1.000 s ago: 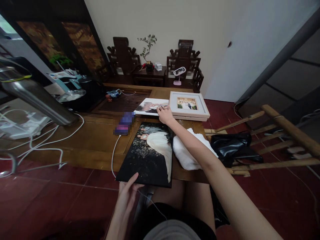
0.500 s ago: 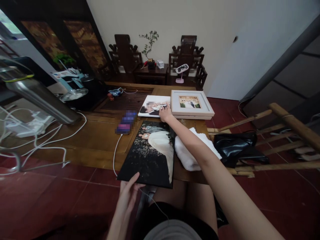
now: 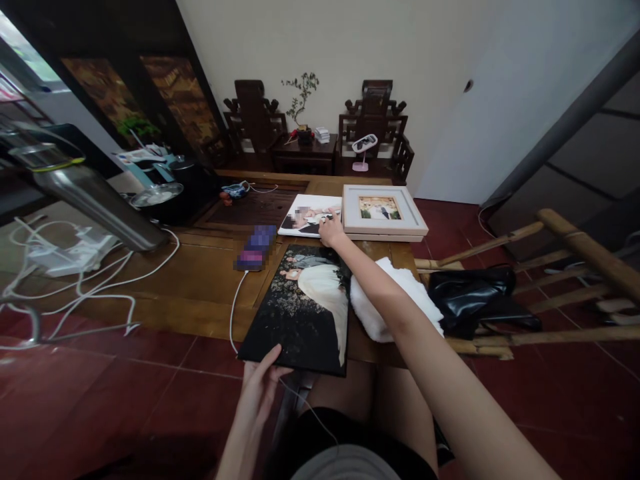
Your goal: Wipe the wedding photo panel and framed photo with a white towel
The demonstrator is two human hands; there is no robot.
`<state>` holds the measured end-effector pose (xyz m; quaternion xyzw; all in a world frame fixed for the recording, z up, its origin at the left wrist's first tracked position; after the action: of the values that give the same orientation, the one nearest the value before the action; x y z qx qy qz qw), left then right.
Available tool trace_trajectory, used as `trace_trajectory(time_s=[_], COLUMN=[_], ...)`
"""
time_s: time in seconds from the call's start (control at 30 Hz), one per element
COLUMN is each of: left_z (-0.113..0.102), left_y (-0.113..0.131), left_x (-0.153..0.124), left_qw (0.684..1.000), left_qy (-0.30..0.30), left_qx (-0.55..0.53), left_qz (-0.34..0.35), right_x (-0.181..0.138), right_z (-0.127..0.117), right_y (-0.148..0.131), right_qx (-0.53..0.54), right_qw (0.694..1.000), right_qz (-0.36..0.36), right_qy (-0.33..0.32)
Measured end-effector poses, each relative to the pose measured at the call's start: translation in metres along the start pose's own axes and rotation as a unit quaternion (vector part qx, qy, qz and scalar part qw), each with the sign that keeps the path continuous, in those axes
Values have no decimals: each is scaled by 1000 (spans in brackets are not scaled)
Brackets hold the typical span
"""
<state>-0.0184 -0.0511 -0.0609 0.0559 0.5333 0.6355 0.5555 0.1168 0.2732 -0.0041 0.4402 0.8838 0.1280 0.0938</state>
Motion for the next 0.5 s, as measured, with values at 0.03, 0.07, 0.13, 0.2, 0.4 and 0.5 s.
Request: trace_trajectory(time_s=[0.03, 0.07, 0.13, 0.2, 0.4, 0.5], left_z=[-1, -1, -2, -1, 2, 3], left_y=[-1, -2, -3, -3, -1, -1], left_x=[1, 1, 2, 2, 0, -1], left_qw=[1000, 1000, 1000, 1000, 1000, 1000], left_qy=[-3, -5, -5, 0, 4, 10], left_qx=[0, 0, 0, 0, -7, -7], left_qz=[4, 7, 10, 12, 4, 5], right_x=[0, -1, -1, 0, -10, -43], right_z=[0, -1, 0, 0, -12, -22], right_y=[0, 0, 0, -1, 6, 33], right_qx=[1, 4, 10, 21, 67, 132], right_qw=[1000, 1000, 1000, 1000, 997, 983], right_qz=[2, 3, 8, 15, 21, 20], right_qy=[2, 3, 5, 7, 27, 129])
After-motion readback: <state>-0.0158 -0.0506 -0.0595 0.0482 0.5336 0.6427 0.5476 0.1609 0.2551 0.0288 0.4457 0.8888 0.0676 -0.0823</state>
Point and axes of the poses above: each hand's wrist, its own x-axis towards the middle knuckle, its own z-axis out of the palm, y = z × x, the point moved 1 cm from there along x, towards the middle knuckle, and after that the axes turned 4 degrees about -z, right-handed, at the moved point
